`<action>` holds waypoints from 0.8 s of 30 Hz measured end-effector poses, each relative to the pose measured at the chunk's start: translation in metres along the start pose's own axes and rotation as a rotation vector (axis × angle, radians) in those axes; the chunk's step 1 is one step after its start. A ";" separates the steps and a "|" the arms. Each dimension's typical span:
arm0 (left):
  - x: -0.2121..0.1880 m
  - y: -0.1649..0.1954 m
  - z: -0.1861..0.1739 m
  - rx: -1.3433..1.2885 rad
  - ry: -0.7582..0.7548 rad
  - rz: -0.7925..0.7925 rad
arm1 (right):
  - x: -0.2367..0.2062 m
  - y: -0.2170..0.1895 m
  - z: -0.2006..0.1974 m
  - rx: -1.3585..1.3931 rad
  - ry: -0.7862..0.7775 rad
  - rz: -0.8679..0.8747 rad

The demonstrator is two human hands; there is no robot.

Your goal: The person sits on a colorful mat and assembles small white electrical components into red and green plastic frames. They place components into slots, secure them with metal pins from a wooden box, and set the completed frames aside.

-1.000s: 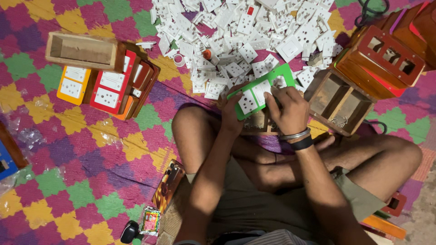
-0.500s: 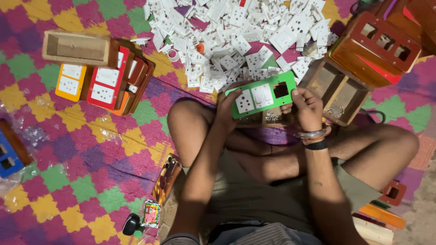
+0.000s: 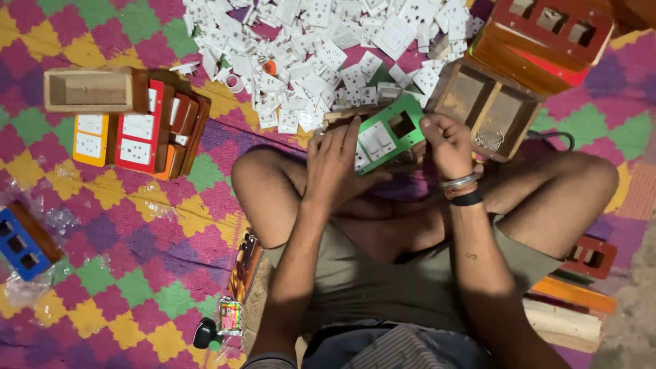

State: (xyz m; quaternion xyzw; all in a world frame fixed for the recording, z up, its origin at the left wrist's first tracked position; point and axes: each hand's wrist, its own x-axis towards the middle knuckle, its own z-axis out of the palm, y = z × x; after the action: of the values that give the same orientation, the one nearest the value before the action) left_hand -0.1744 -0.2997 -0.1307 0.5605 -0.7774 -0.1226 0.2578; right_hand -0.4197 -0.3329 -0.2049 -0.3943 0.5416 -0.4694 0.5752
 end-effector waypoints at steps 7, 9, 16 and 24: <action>0.005 -0.008 0.013 0.110 -0.002 -0.164 | -0.007 0.009 0.008 -0.781 0.145 -0.390; 0.007 -0.012 0.016 0.147 0.096 -0.192 | -0.006 0.015 0.017 -1.199 0.081 -0.555; 0.001 -0.016 0.039 0.006 0.119 -0.288 | 0.000 0.040 0.057 -1.582 -0.114 -0.139; -0.005 -0.040 0.046 -0.004 0.144 -0.300 | 0.001 0.037 0.053 -1.114 -0.083 -0.217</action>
State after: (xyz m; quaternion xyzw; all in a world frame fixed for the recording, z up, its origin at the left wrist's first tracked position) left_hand -0.1657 -0.3127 -0.1899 0.6772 -0.6642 -0.1206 0.2928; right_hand -0.3633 -0.3275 -0.2352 -0.7096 0.6408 -0.1532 0.2496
